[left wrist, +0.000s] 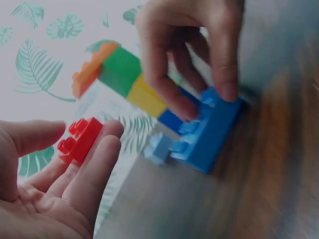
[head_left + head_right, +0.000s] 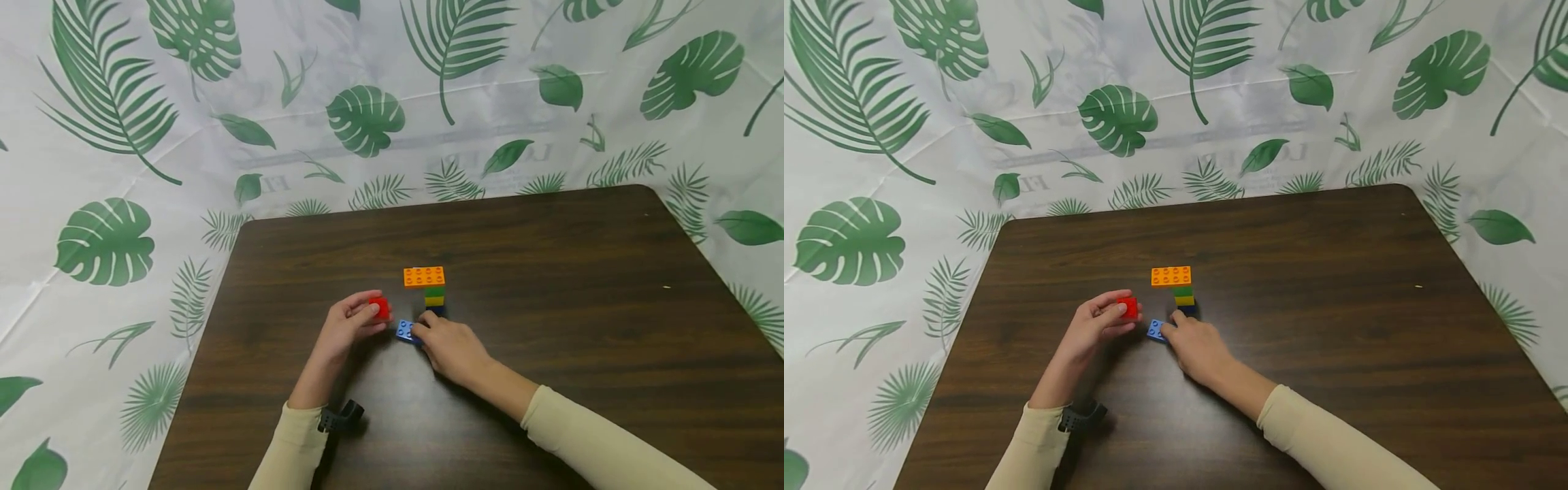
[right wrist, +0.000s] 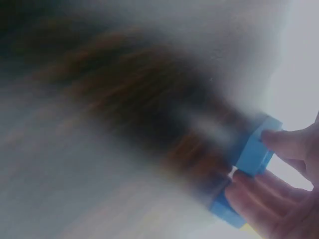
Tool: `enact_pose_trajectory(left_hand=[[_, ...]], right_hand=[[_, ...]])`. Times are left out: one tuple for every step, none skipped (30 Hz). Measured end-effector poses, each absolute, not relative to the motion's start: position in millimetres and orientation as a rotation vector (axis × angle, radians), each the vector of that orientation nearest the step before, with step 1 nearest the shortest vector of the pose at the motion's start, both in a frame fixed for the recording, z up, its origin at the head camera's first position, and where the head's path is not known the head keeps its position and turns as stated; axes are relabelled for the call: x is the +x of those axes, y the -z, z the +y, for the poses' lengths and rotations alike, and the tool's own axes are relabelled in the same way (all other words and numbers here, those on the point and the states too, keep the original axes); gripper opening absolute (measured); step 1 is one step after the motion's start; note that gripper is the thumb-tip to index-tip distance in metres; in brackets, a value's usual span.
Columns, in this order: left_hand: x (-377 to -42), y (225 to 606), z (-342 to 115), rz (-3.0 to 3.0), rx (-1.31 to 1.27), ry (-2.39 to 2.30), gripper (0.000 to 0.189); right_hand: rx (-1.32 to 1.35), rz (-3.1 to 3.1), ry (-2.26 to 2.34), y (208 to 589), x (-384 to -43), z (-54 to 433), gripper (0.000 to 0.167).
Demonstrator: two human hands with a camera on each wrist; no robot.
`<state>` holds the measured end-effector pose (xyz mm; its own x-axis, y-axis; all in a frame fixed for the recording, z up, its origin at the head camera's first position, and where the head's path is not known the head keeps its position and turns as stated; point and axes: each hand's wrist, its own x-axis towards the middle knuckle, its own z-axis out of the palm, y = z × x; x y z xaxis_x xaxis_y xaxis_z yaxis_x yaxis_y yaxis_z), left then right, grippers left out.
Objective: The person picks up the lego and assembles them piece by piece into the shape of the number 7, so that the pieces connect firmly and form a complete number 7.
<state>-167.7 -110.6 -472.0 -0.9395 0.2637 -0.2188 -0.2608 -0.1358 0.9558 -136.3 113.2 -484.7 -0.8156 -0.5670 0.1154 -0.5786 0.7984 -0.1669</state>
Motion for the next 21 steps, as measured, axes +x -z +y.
enact_pose_trajectory(left_hand=[[-171, 469, -108, 1.785, 0.002, -2.138, 0.043], [-173, 465, -106, 1.771, 0.001, -2.139, 0.044], [-177, 463, -104, 1.758, -0.006, -2.141, 0.044], [-180, 460, -101, 1.742, -0.016, -2.145, 0.044], [-183, 457, -99, 1.724, -0.028, -2.149, 0.044], [-186, 455, -97, 1.712, -0.037, -2.152, 0.044], [-189, 452, -95, 1.699, -0.045, -2.157, 0.043], [-191, 450, -94, 1.694, -0.050, -2.157, 0.043], [-194, 448, -92, 1.686, -0.056, -2.161, 0.042], [-195, 446, -91, 1.683, -0.062, -2.162, 0.040], [-197, 444, -90, 1.682, -0.067, -2.161, 0.039], [-198, 443, -89, 1.684, -0.069, -2.158, 0.038], [-199, 442, -89, 1.682, -0.069, -2.154, 0.038], [-200, 441, -88, 1.683, -0.066, -2.148, 0.039], [-201, 440, -88, 1.678, -0.064, -2.147, 0.040], [-202, 440, -87, 1.677, -0.059, -2.144, 0.040], [-202, 439, -87, 1.675, -0.055, -2.141, 0.040], [-203, 438, -86, 1.673, -0.050, -2.140, 0.040], [-203, 437, -86, 1.669, -0.043, -2.141, 0.040], [-204, 436, -85, 1.668, -0.035, -2.142, 0.039], [-204, 436, -84, 1.666, -0.033, -2.144, 0.038]], right_hand=[[0.923, -2.930, -0.318, 484, -135, 116, 0.021], [0.918, -2.935, -0.338, 482, -134, 120, 0.021], [0.916, -2.941, -0.366, 480, -132, 123, 0.021], [0.916, -2.944, -0.399, 479, -131, 126, 0.021], [0.918, -2.946, -0.429, 477, -130, 129, 0.022], [0.922, -2.948, -0.460, 474, -129, 132, 0.022], [0.928, -2.948, -0.496, 471, -129, 135, 0.023], [0.941, -2.945, -0.538, 467, -128, 137, 0.024], [0.957, -2.943, -0.586, 463, -127, 140, 0.025], [0.976, -2.938, -0.634, 458, -127, 143, 0.026], [0.995, -2.935, -0.677, 452, -126, 145, 0.027], [1.014, -2.928, -0.721, 447, -126, 147, 0.028], [1.035, -2.918, -0.763, 440, -126, 150, 0.030], [1.055, -2.907, -0.796, 433, -126, 152, 0.032], [1.070, -2.894, -0.825, 425, -127, 154, 0.033], [1.080, -2.874, -0.844, 418, -127, 156, 0.035], [1.083, -2.861, -0.855, 410, -127, 158, 0.036], [1.085, -2.841, -0.862, 402, -128, 160, 0.037], [1.084, -2.817, -0.868, 395, -130, 162, 0.037], [1.077, -2.793, -0.872, 388, -132, 163, 0.037], [1.063, -2.770, -0.878, 381, -134, 164, 0.038]])
